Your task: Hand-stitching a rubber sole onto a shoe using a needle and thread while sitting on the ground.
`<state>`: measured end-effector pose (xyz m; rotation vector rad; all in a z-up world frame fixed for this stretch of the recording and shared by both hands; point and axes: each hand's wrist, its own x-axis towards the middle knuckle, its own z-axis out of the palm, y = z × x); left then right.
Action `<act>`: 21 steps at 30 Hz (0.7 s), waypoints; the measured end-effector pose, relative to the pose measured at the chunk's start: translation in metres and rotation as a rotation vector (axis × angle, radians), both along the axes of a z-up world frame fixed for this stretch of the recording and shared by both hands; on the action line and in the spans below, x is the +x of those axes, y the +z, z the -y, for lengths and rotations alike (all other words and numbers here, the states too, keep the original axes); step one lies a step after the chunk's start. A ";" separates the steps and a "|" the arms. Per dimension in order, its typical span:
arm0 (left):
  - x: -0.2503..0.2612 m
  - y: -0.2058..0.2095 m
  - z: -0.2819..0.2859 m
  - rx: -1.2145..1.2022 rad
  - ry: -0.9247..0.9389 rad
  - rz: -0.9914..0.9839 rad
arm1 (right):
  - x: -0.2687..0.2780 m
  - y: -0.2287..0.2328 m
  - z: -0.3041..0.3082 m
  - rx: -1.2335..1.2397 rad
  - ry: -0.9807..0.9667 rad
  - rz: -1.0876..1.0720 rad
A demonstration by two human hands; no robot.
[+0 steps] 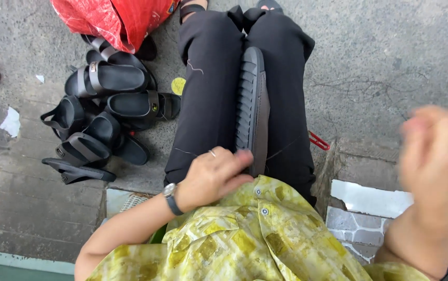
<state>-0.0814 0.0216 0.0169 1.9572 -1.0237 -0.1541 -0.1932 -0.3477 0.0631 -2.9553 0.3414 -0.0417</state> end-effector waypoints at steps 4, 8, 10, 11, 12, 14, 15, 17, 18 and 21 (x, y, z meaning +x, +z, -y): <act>0.006 -0.001 -0.008 0.349 -0.012 -0.088 | 0.027 -0.014 -0.092 0.214 0.176 -0.033; 0.017 0.005 -0.006 -0.074 -0.049 -0.749 | 0.027 -0.030 -0.139 0.758 0.341 -0.121; 0.031 0.011 -0.002 -0.330 -0.028 -0.958 | 0.019 -0.037 -0.141 0.982 0.203 -0.204; 0.042 0.019 0.001 -0.357 -0.030 -1.040 | 0.018 -0.037 -0.141 1.043 0.172 -0.186; 0.055 0.025 0.008 -0.386 -0.040 -1.118 | 0.019 -0.037 -0.139 1.097 0.139 -0.162; 0.069 0.010 0.025 -0.324 0.039 -1.102 | 0.032 -0.033 -0.142 1.108 0.174 -0.139; 0.077 0.003 0.032 -0.263 0.126 -1.079 | 0.040 -0.031 -0.145 1.122 0.220 -0.117; 0.083 -0.014 0.044 -0.407 0.214 -1.180 | 0.043 -0.037 -0.150 1.102 0.246 -0.114; 0.091 -0.022 0.053 -0.558 0.285 -1.268 | 0.049 -0.041 -0.150 1.071 0.269 -0.096; 0.119 0.015 0.022 -0.163 0.088 -0.774 | 0.052 -0.025 -0.143 0.674 0.464 -0.102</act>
